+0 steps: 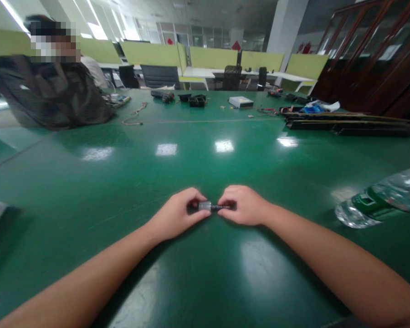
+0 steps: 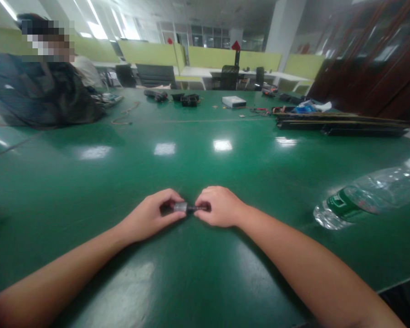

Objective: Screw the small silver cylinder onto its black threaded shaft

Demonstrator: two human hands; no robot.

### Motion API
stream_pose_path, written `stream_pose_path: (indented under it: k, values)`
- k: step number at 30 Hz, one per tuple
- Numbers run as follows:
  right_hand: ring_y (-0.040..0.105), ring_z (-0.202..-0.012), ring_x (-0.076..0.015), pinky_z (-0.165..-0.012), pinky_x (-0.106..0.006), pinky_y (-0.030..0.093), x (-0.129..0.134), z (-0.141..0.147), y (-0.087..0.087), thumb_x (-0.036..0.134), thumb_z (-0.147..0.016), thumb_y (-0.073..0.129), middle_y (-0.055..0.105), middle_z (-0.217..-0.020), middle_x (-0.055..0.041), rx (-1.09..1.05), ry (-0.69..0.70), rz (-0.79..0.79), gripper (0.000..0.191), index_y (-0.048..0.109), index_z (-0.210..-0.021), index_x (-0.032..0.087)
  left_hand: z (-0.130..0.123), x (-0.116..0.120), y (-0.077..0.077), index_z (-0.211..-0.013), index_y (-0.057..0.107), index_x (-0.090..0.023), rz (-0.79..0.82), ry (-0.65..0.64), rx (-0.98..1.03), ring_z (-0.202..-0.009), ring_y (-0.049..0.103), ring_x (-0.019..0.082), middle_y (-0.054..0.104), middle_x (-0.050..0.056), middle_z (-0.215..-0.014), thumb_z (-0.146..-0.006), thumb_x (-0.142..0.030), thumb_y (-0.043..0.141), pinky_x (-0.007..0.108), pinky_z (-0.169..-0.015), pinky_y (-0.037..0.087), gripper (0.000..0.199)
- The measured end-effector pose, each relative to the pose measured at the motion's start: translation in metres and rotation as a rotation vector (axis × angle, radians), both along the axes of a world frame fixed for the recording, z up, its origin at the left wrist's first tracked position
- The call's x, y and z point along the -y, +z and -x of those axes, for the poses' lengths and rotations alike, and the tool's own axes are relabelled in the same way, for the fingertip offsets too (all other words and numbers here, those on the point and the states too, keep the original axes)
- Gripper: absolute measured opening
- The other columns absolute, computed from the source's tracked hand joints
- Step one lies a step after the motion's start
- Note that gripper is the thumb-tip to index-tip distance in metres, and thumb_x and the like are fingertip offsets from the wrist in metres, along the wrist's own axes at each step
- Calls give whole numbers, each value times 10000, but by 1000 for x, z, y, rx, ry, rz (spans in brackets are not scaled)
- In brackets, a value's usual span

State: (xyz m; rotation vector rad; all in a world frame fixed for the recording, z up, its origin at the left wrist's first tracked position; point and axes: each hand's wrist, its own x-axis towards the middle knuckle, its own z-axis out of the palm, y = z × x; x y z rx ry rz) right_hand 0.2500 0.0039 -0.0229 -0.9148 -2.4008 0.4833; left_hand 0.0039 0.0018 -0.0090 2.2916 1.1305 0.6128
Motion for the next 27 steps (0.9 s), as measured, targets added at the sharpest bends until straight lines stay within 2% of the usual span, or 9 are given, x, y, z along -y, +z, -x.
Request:
stream_pose_path:
  k: [4,17,27]
  values:
    - [600,-758,-157,-714,-269,439,-1,-1,0,285,-831,719,689,-786,-31,3,-16,5,110,735,-855,178,0,0,0,-976,664,-196,4,-2,-2,-795,634,191,671,26,-883,-870,-424,691,304,-724,498,253]
    - [575,-676,-136,-676,-256,428,-3,-7,2,236,-766,735,662,-717,-11,17,-27,29,75,710,-783,168,3,-2,-2,-986,655,-194,14,-23,4,-808,626,187,660,22,-893,-876,-418,700,301,-734,489,254]
    - [565,-657,-126,-636,-239,420,-9,-20,8,182,-737,705,642,-710,-10,47,24,81,43,669,-737,158,2,-2,-3,-980,663,-193,27,-16,14,-805,631,188,666,19,-890,-864,-402,715,308,-739,493,245]
